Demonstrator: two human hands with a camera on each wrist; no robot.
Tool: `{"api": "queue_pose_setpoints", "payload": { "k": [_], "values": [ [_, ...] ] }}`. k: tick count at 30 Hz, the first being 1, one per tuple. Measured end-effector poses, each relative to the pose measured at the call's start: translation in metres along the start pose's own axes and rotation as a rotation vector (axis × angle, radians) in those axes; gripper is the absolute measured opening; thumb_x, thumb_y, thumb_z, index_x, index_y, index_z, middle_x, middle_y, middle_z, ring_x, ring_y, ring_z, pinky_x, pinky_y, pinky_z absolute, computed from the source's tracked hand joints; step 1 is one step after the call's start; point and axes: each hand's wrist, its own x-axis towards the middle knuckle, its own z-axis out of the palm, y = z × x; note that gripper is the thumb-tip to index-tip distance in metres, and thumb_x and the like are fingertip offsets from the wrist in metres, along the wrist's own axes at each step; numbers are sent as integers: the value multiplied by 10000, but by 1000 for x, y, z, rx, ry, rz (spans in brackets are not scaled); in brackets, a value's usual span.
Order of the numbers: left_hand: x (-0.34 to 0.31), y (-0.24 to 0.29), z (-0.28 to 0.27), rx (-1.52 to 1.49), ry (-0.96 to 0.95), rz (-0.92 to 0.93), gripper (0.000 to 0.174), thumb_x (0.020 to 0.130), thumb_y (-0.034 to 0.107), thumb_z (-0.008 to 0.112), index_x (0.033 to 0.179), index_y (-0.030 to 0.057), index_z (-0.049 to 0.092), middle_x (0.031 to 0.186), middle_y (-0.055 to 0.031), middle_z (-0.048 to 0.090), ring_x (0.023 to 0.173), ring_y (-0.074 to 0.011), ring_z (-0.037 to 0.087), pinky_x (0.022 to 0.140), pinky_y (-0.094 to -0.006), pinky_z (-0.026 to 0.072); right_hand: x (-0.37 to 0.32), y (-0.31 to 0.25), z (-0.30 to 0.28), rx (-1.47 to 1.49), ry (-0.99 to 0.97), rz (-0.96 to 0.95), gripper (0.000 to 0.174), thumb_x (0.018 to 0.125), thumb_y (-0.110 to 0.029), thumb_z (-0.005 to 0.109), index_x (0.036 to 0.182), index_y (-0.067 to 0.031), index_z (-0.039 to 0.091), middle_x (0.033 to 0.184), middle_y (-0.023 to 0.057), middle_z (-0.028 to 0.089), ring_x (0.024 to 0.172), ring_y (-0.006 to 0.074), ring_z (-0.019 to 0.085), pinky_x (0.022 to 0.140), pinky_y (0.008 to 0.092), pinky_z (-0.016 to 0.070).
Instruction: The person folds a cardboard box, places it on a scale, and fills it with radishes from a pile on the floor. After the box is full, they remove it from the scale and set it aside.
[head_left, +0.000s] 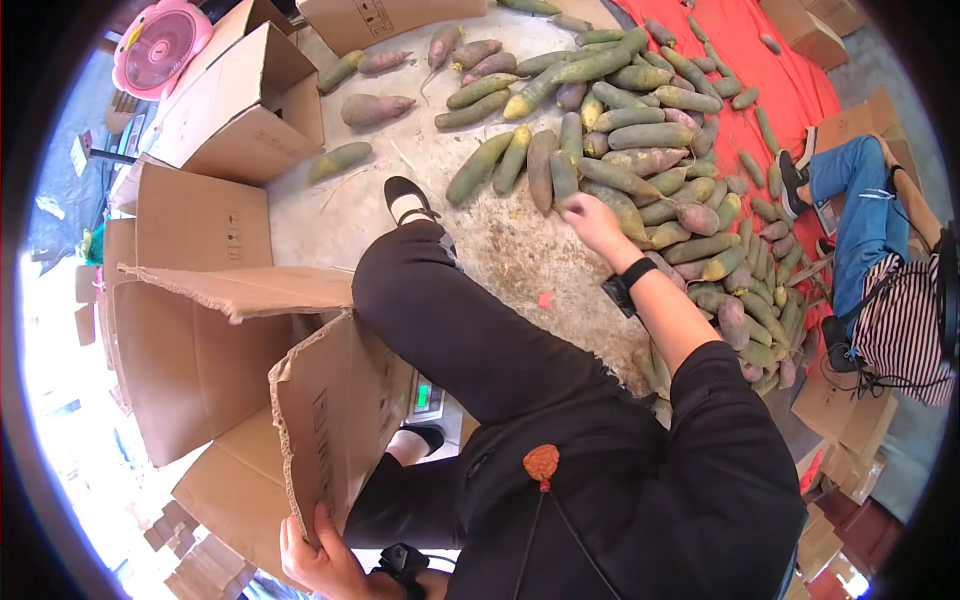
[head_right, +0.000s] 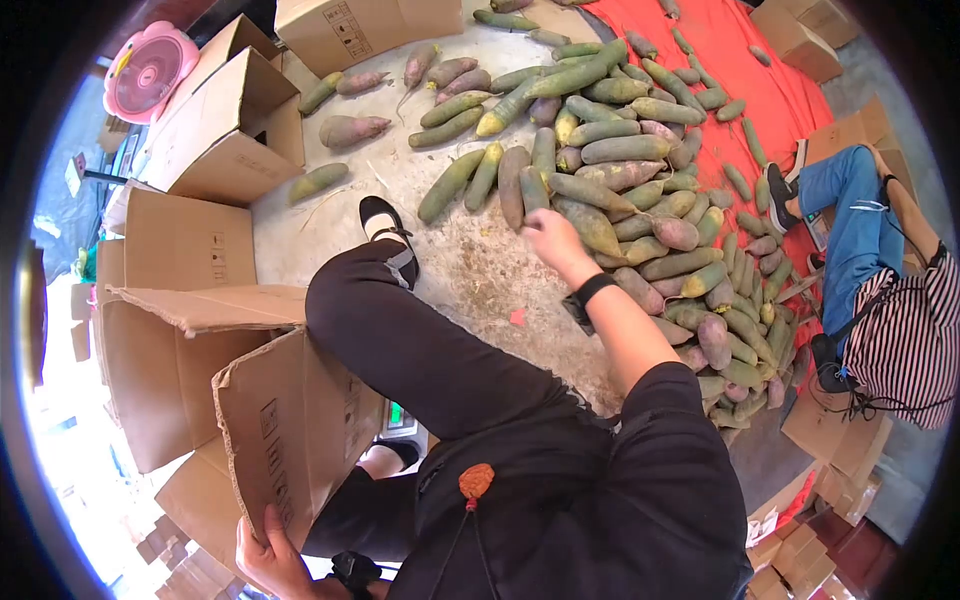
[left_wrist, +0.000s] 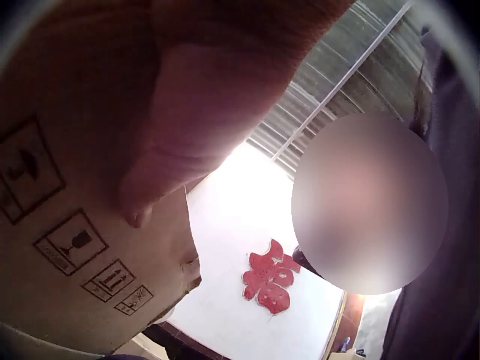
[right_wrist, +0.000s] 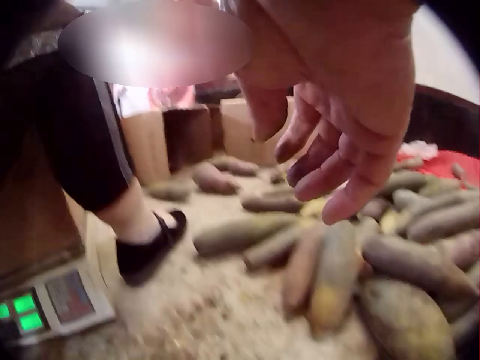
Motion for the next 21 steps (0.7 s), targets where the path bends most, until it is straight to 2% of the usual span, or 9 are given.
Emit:
{"api": "queue_pose_setpoints", "payload": {
  "k": [2, 4, 8, 10, 14, 15, 16, 18, 21],
  "values": [
    [0, -1, 0, -41, -12, -44, 236, 811, 234, 708, 771, 7, 660, 622, -150, 561, 515, -296, 524, 501, -389, 407, -4, 77, 7, -22, 34, 126, 240, 769, -198, 628, 945, -36, 653, 941, 174, 659, 908, 337, 623, 789, 394, 486],
    [1, -3, 0, -29, -13, -44, 234, 811, 229, 710, 771, 4, 659, 616, -149, 558, 509, -293, 521, 499, -387, 406, -16, 119, -1, -150, 78, 336, 258, 752, -219, 636, 914, -19, 662, 936, 195, 659, 914, 357, 620, 804, 403, 486],
    [3, 0, 0, -12, -16, -56, 245, 818, 224, 708, 776, -12, 658, 590, -151, 543, 485, -284, 500, 490, -386, 399, -34, 186, -12, -246, 2, 503, 307, 747, -207, 655, 980, -7, 658, 961, 202, 664, 927, 337, 631, 825, 372, 484],
    [0, -2, 1, 14, -25, -61, 250, 824, 225, 704, 788, -19, 661, 591, -150, 553, 483, -272, 501, 491, -382, 403, -48, 185, -17, -304, -58, 541, 301, 746, -208, 651, 951, 12, 666, 958, 224, 660, 947, 351, 627, 839, 382, 479],
    [-2, 1, 5, -114, 28, -140, 269, 830, 226, 705, 827, -42, 675, 614, -145, 599, 500, -216, 522, 501, -366, 415, -74, 191, -3, -300, -57, 778, 491, 728, -259, 684, 1126, 13, 590, 1123, 280, 595, 1063, 361, 582, 915, 391, 440],
    [-4, -2, 5, -107, 23, -141, 269, 830, 226, 705, 827, -42, 675, 614, -145, 599, 500, -216, 522, 501, -366, 415, -75, 195, 2, -327, -118, 859, 627, 716, -282, 704, 1248, -22, 498, 1204, 273, 548, 1119, 367, 545, 948, 402, 425],
    [-8, -7, 4, -66, -14, -251, 266, 825, 218, 711, 829, -46, 678, 613, -141, 604, 506, -199, 523, 503, -362, 417, -78, 199, 9, -327, -125, 860, 627, 716, -282, 704, 1248, -22, 498, 1204, 273, 548, 1119, 367, 545, 948, 402, 425],
    [-8, -6, 5, -16, -53, -360, 262, 819, 209, 718, 831, -50, 680, 612, -137, 610, 512, -181, 524, 506, -357, 418, -90, 207, 27, -457, -176, 834, 654, 736, -362, 678, 1292, -101, 454, 1260, 174, 522, 1196, 357, 473, 972, 424, 420],
    [-1, 3, 7, -147, 30, -290, 259, 809, 195, 725, 821, -60, 677, 575, -138, 581, 494, -173, 485, 497, -354, 404, -103, 185, 28, -433, -110, 800, 691, 723, -343, 707, 1313, -131, 417, 1286, 150, 474, 1218, 330, 439, 980, 434, 414]
  ]
}}
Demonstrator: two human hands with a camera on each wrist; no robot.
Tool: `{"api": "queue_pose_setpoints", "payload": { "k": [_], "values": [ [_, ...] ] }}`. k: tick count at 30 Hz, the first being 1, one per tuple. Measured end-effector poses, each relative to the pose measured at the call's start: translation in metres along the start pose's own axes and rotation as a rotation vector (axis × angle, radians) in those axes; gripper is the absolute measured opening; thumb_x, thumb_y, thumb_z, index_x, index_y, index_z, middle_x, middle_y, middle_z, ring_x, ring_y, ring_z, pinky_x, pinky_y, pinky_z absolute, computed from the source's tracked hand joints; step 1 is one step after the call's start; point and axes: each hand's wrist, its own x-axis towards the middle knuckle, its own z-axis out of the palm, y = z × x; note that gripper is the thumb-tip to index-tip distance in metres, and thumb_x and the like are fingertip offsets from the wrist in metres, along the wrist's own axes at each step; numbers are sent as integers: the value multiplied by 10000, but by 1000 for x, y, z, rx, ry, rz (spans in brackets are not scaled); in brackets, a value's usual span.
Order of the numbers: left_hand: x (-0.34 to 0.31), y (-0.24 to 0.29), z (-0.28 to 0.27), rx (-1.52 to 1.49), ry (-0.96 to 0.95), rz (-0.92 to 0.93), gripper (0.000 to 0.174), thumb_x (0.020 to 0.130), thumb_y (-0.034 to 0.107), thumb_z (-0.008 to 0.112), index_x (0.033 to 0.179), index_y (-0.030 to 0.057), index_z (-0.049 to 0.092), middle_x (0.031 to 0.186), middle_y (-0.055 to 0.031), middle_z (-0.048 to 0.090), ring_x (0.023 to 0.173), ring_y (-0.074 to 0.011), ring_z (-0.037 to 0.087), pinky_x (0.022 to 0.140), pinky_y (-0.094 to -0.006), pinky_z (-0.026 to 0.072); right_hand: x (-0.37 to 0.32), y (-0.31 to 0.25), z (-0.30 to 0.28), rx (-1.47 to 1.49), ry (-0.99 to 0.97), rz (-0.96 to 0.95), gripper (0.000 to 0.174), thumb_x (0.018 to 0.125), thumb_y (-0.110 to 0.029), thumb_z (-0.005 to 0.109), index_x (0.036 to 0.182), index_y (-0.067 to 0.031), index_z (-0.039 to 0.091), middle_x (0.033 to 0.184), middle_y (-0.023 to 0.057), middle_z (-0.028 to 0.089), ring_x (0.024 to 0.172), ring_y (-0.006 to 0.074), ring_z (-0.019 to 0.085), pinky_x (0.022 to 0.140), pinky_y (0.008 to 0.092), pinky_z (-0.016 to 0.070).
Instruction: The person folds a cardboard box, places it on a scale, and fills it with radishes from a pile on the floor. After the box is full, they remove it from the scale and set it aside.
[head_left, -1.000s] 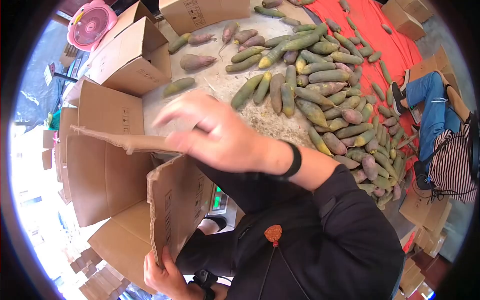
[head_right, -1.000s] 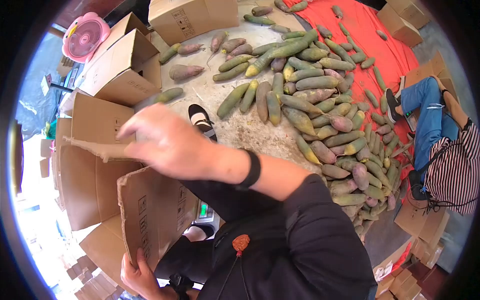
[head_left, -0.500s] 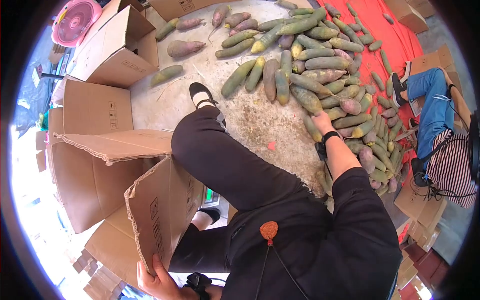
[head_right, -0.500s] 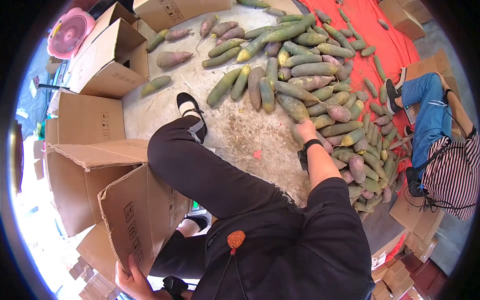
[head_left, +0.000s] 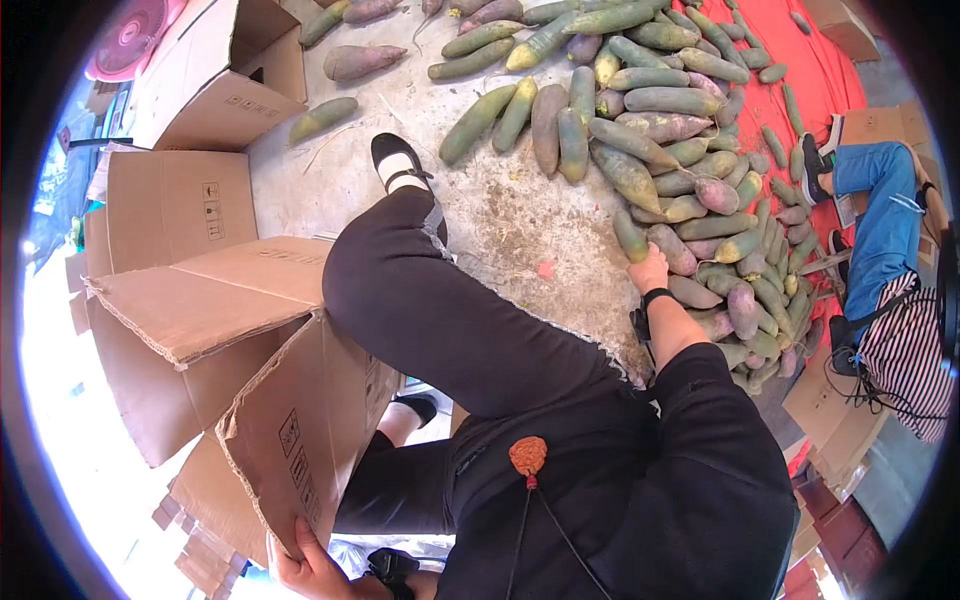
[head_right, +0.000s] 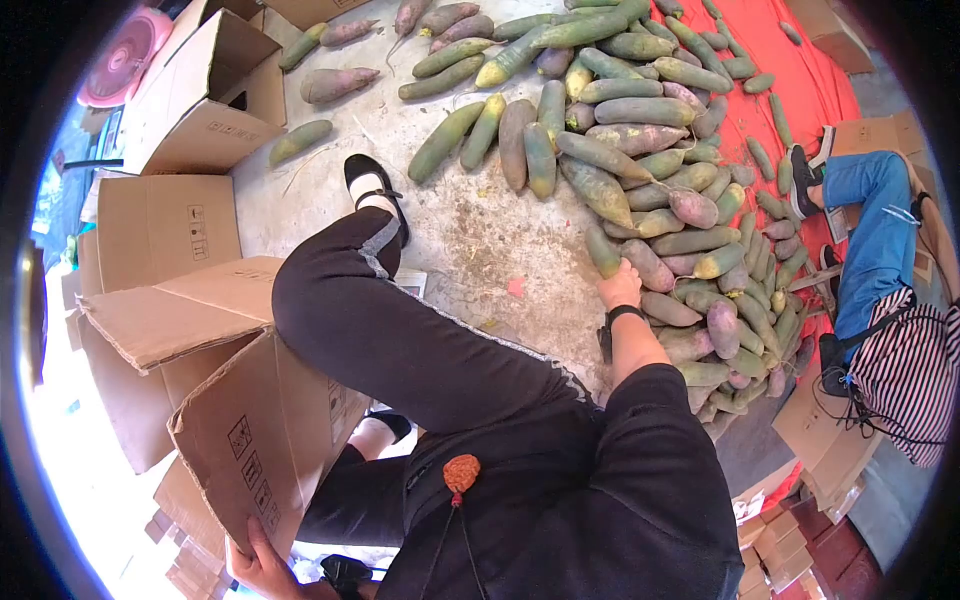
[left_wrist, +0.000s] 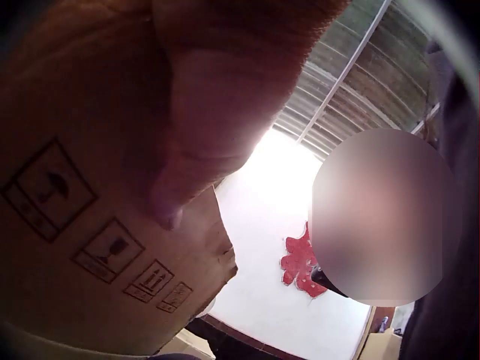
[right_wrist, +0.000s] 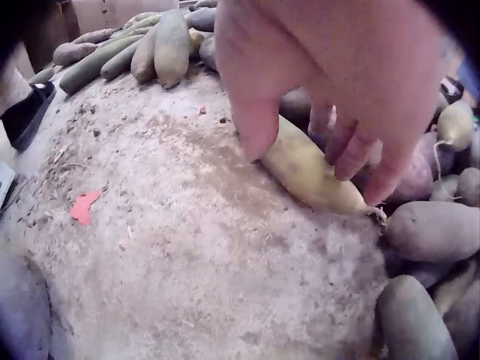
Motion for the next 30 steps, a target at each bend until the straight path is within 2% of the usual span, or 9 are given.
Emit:
{"api": "queue_pose_setpoints", "payload": {
  "k": [8, 11, 15, 17, 19, 21, 23, 27, 30],
  "values": [
    [3, -3, -2, -40, -29, 37, 240, 815, 159, 711, 828, -75, 660, 553, -149, 544, 480, -173, 429, 489, -351, 385, -27, -19, -10, -110, 11, 33, 617, 738, -290, 703, 1282, -150, 450, 1260, 113, 513, 1185, 315, 477, 962, 431, 429],
    [4, 6, -1, -6, -11, 20, 231, 816, 152, 708, 833, -74, 660, 569, -148, 552, 495, -167, 444, 495, -351, 392, -25, -29, 2, -128, -120, -34, 556, 744, -251, 692, 1247, -143, 480, 1250, 123, 528, 1179, 305, 500, 963, 435, 428],
    [4, -3, 0, -21, 7, -5, 233, 817, 151, 710, 854, -74, 666, 613, -150, 590, 521, -167, 484, 519, -350, 419, -33, -34, 15, -82, -101, -16, 498, 726, -207, 690, 1171, -73, 512, 1248, 156, 542, 1189, 307, 503, 962, 416, 432],
    [2, -12, -1, -72, -57, -15, 127, 798, 63, 635, 865, -43, 619, 732, -159, 575, 685, -308, 557, 634, -357, 433, -22, -29, 28, -11, -96, -29, 533, 720, -197, 690, 1184, -18, 498, 1174, 215, 576, 1131, 340, 542, 940, 416, 443],
    [0, -19, -3, -50, -65, -35, 111, 766, 24, 643, 846, -47, 612, 724, -152, 548, 684, -301, 534, 633, -341, 414, -4, -24, 44, -4, -65, -36, 601, 617, -176, 786, 1123, 14, 523, 1096, 236, 607, 1048, 313, 605, 868, 426, 494],
    [5, -10, -4, -10, -73, 30, 119, 729, 44, 676, 811, -26, 625, 673, -141, 531, 630, -294, 520, 579, -342, 396, 4, -27, 38, 51, -306, 43, 488, 661, -144, 759, 1081, -6, 552, 1019, 192, 630, 963, 288, 632, 806, 465, 507],
    [12, -2, -6, 61, -75, 122, 126, 690, 64, 708, 769, 0, 633, 618, -125, 510, 568, -281, 506, 520, -345, 371, -5, -34, 28, 418, -470, 174, 356, 726, -137, 712, 1038, -32, 576, 961, 128, 623, 886, 255, 622, 742, 461, 509],
    [13, -1, -7, 67, -57, 142, 168, 658, 102, 752, 748, 21, 635, 591, -98, 512, 533, -258, 507, 492, -339, 373, -9, -47, 14, 649, -613, 138, 304, 757, -159, 694, 1020, -43, 596, 924, 94, 623, 800, 243, 612, 662, 430, 507],
    [13, 2, -8, 81, -56, 143, 179, 656, 119, 760, 748, 31, 636, 593, -86, 516, 534, -252, 508, 490, -338, 374, -26, -83, -20, 635, -668, -92, 364, 796, -164, 664, 1115, -74, 516, 973, 52, 598, 898, 212, 584, 711, 379, 495]
  ]
}}
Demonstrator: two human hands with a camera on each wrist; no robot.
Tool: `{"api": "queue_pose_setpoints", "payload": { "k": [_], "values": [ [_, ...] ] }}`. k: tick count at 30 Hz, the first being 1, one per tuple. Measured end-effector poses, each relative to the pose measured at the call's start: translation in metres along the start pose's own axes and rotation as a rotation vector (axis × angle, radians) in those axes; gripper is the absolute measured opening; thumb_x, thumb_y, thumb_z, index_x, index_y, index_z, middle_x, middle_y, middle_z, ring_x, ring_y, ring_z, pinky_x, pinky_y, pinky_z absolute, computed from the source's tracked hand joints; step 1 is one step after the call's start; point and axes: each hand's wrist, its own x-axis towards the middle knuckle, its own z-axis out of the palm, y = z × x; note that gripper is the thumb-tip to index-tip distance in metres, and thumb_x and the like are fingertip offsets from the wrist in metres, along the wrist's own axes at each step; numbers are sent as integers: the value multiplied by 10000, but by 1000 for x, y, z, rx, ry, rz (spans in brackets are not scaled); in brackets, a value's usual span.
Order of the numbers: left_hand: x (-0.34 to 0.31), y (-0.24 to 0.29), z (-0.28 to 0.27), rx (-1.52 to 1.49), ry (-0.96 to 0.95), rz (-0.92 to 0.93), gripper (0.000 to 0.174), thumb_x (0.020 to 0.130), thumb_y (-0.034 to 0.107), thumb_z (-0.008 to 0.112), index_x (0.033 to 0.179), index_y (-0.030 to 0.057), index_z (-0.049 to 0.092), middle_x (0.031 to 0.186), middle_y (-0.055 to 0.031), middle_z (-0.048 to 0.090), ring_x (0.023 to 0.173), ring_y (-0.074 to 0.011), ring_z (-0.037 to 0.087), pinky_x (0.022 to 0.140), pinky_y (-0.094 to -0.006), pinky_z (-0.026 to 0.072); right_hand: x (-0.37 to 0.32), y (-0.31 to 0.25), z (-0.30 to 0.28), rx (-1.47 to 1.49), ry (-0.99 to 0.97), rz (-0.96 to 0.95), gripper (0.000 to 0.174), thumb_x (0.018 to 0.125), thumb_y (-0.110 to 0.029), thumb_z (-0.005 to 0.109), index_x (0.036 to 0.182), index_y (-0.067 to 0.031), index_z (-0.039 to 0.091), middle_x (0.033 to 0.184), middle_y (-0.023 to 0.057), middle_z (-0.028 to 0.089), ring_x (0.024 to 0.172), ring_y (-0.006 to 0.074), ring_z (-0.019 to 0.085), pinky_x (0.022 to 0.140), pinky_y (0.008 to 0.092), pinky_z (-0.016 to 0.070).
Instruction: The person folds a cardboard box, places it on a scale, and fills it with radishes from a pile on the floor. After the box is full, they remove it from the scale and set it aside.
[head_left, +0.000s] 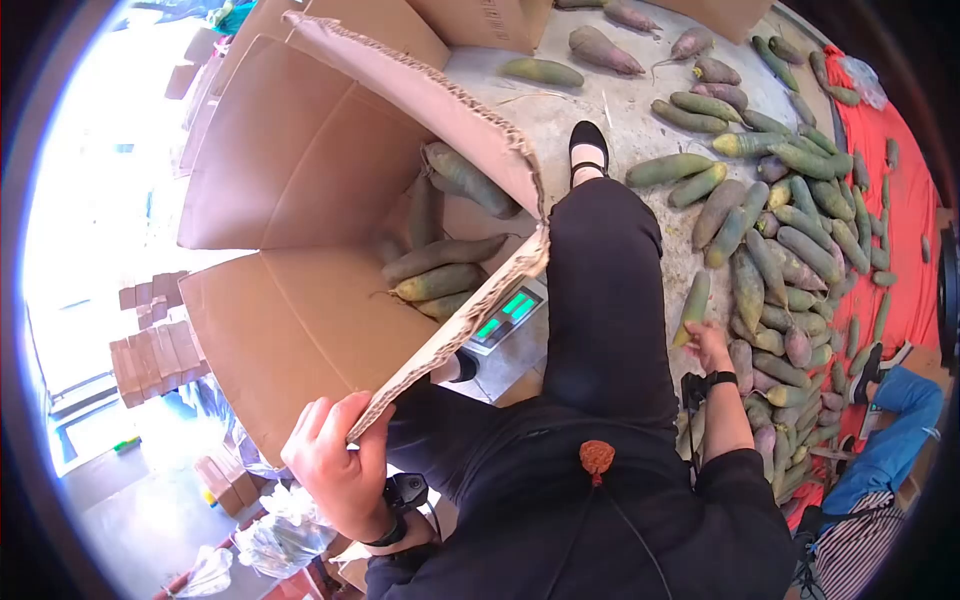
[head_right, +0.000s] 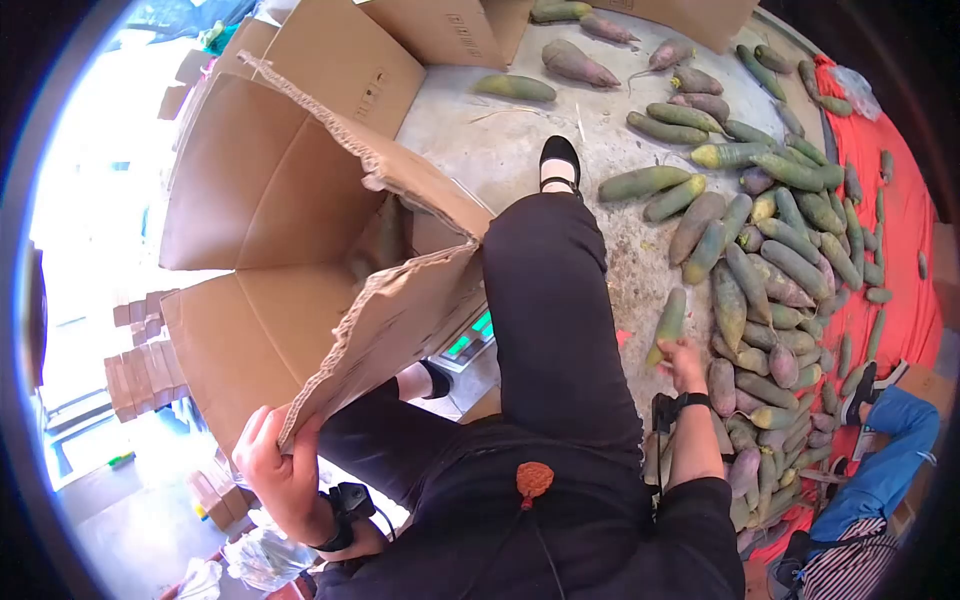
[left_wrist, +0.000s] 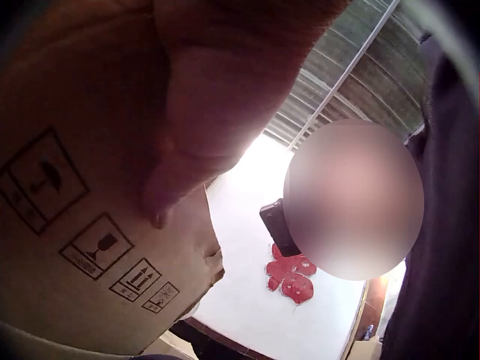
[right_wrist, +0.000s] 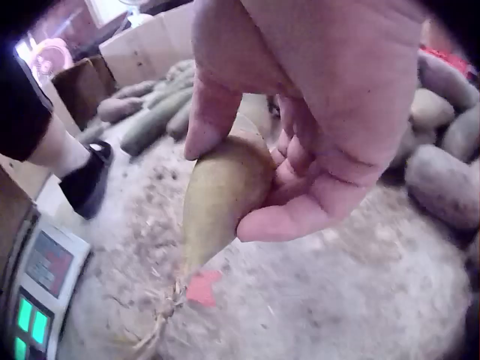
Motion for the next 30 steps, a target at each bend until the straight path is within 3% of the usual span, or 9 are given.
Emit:
{"api": "queue_pose_setpoints", "payload": {
  "k": [4, 7, 13, 16, 19, 21, 23, 26, 30],
  "values": [
    [0, 0, -3, -39, -9, -15, 164, 684, 84, 733, 776, -5, 630, 608, -124, 491, 550, -284, 496, 517, -344, 379, -52, -97, 26, -25, -83, -366, 400, 795, -187, 673, 1146, -82, 511, 1002, 38, 603, 903, 180, 589, 706, 368, 504],
    [1, 0, -1, -33, 17, 38, 169, 674, 135, 752, 753, 45, 634, 609, -82, 534, 559, -258, 530, 506, -347, 396, -119, -181, 50, 35, -200, -680, 455, 814, -104, 637, 1226, -9, 467, 1053, 70, 611, 830, 127, 606, 644, 229, 485],
    [-7, -1, 2, -15, 55, 58, 140, 713, 126, 719, 773, 36, 630, 649, -108, 555, 609, -296, 559, 540, -364, 423, -264, -300, 108, 1, -467, -1251, 469, 774, -160, 709, 1186, -7, 544, 979, 40, 627, 820, 97, 588, 665, 229, 465],
    [-11, -7, 4, 7, 48, 89, 158, 761, 145, 693, 804, 13, 617, 682, -125, 563, 620, -323, 553, 547, -391, 418, -323, -323, 151, 41, -619, -1295, 455, 690, -270, 773, 1020, 18, 650, 813, 39, 649, 677, 96, 596, 587, 225, 479],
    [-13, -9, 5, 5, 35, 106, 183, 795, 178, 678, 813, 6, 616, 698, -132, 571, 623, -326, 557, 549, -392, 419, -341, -328, 198, 39, -603, -1597, 371, 700, -233, 713, 926, 57, 662, 737, 196, 653, 655, 253, 644, 682, 332, 510],
    [-12, -9, 5, -5, 15, 103, 200, 813, 195, 669, 817, 3, 616, 706, -137, 575, 625, -327, 560, 550, -391, 421, -341, -317, 212, 164, -679, -1653, 337, 688, -177, 712, 947, 32, 659, 823, 198, 663, 747, 321, 648, 699, 375, 511],
    [-14, -12, 3, 45, -26, 81, 208, 857, 176, 636, 881, -31, 637, 730, -155, 635, 634, -311, 611, 582, -365, 454, -327, -305, 214, 223, -470, -1867, 282, 757, -177, 719, 935, 17, 620, 837, 112, 644, 677, 176, 603, 636, 302, 492],
    [-14, -20, 5, 41, -17, 95, 242, 872, 200, 634, 932, -34, 650, 758, -149, 664, 658, -280, 641, 609, -347, 480, -296, -284, 173, 230, -484, -1446, 194, 778, -130, 724, 852, -33, 573, 786, 7, 588, 664, 56, 534, 575, 223, 443],
    [-11, -1, 1, 99, -19, 94, 248, 814, 163, 719, 860, -76, 670, 666, -156, 631, 546, -177, 527, 547, -350, 445, -189, -223, 112, 39, -62, -1227, 163, 785, -158, 707, 783, -27, 611, 707, -4, 607, 617, 59, 525, 553, 240, 446]
  ]
}}
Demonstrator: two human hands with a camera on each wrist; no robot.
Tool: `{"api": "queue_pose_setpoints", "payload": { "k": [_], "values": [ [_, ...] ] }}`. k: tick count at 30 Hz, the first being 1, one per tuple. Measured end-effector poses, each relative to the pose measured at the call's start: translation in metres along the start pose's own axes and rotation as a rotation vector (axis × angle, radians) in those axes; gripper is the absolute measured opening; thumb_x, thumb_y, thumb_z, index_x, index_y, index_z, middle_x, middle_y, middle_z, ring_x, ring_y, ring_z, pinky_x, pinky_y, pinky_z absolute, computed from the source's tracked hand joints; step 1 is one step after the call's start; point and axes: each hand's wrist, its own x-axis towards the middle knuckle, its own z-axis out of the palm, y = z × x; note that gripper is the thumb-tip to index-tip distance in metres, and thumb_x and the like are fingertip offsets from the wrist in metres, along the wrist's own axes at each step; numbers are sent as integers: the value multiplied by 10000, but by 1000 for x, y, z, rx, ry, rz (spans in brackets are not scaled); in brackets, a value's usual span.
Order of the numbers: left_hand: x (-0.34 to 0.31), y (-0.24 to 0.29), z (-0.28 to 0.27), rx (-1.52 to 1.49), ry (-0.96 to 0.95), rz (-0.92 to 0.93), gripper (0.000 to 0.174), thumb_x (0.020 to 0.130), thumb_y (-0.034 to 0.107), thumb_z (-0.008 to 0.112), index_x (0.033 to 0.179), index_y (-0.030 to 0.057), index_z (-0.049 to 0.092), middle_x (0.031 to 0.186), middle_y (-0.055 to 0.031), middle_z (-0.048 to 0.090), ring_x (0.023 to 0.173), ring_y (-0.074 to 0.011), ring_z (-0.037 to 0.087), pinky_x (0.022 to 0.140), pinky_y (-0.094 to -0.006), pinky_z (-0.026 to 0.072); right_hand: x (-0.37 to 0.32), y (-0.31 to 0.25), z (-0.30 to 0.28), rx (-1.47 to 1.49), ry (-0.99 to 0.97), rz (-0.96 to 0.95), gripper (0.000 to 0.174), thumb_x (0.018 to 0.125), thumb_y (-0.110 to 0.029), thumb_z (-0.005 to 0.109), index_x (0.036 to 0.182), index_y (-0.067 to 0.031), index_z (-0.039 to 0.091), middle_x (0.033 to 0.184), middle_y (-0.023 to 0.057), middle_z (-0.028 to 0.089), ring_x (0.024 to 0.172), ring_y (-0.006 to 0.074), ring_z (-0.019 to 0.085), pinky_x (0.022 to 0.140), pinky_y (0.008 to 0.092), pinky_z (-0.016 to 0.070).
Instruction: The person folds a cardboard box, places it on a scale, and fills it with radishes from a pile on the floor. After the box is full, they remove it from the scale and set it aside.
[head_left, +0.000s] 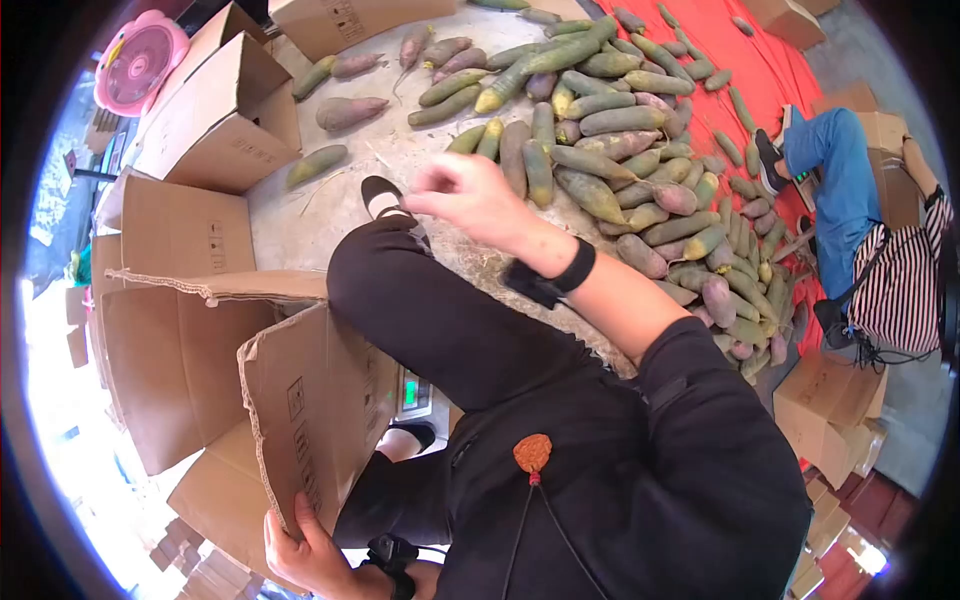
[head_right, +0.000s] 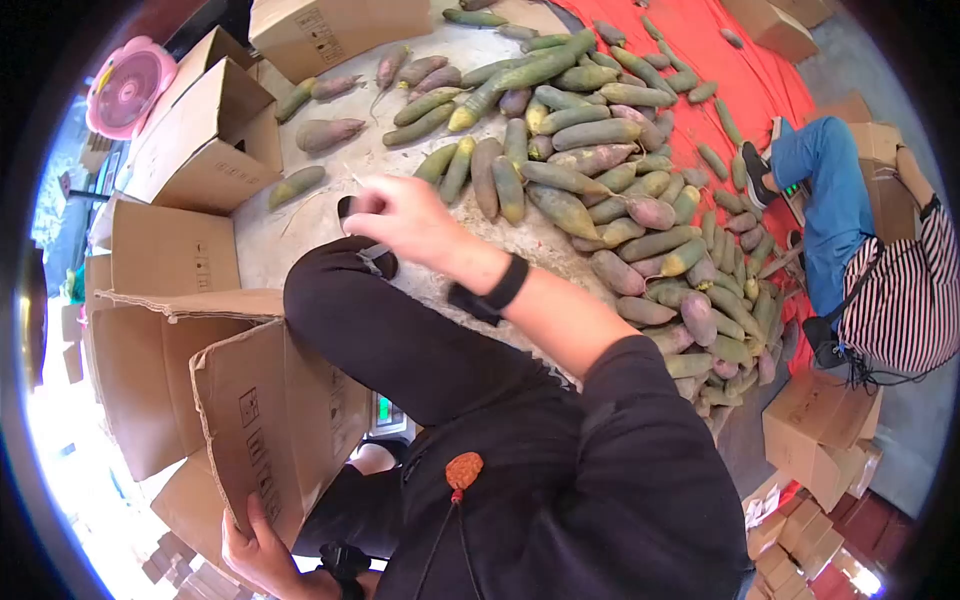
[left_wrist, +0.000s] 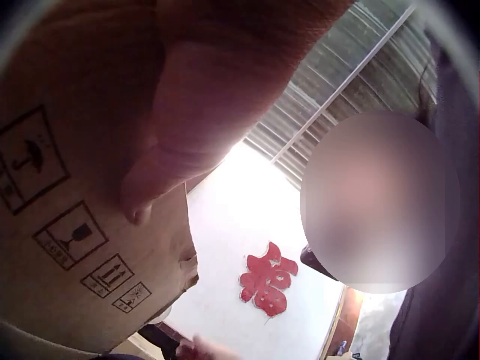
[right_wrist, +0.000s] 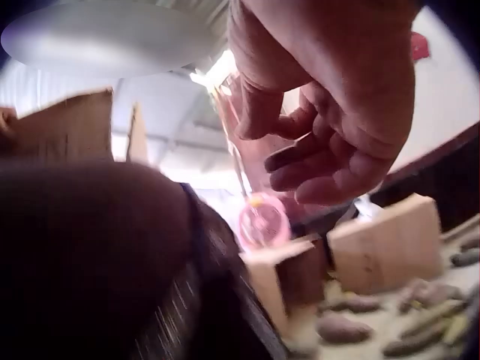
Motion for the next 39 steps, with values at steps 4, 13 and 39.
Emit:
{"api": "queue_pose_setpoints", "payload": {
  "k": [4, 13, 39],
  "values": [
    [-2, -13, 7, -168, 3, -87, 277, 875, 218, 643, 1012, -23, 656, 813, -124, 688, 700, -211, 656, 646, -316, 504, -78, 122, -80, -478, 32, 419, 347, 792, -337, 646, 654, -19, 642, 619, 136, 609, 567, 263, 575, 600, 368, 471],
    [-3, -13, 8, -216, -18, -158, 275, 880, 198, 639, 1039, -26, 652, 831, -116, 686, 720, -177, 634, 677, -304, 501, -254, 269, -205, -441, 264, 1058, 148, 829, -178, 593, 890, -48, 630, 835, 96, 656, 736, 247, 646, 648, 432, 506],
    [-2, -24, 13, -357, -25, -258, 258, 873, 147, 632, 1047, -43, 639, 880, -118, 683, 780, -173, 634, 728, -298, 491, -178, 300, -249, 823, 1413, 952, 137, 870, -119, 646, 813, -108, 522, 669, -5, 500, 561, 106, 463, 577, 274, 450]
  ]
}}
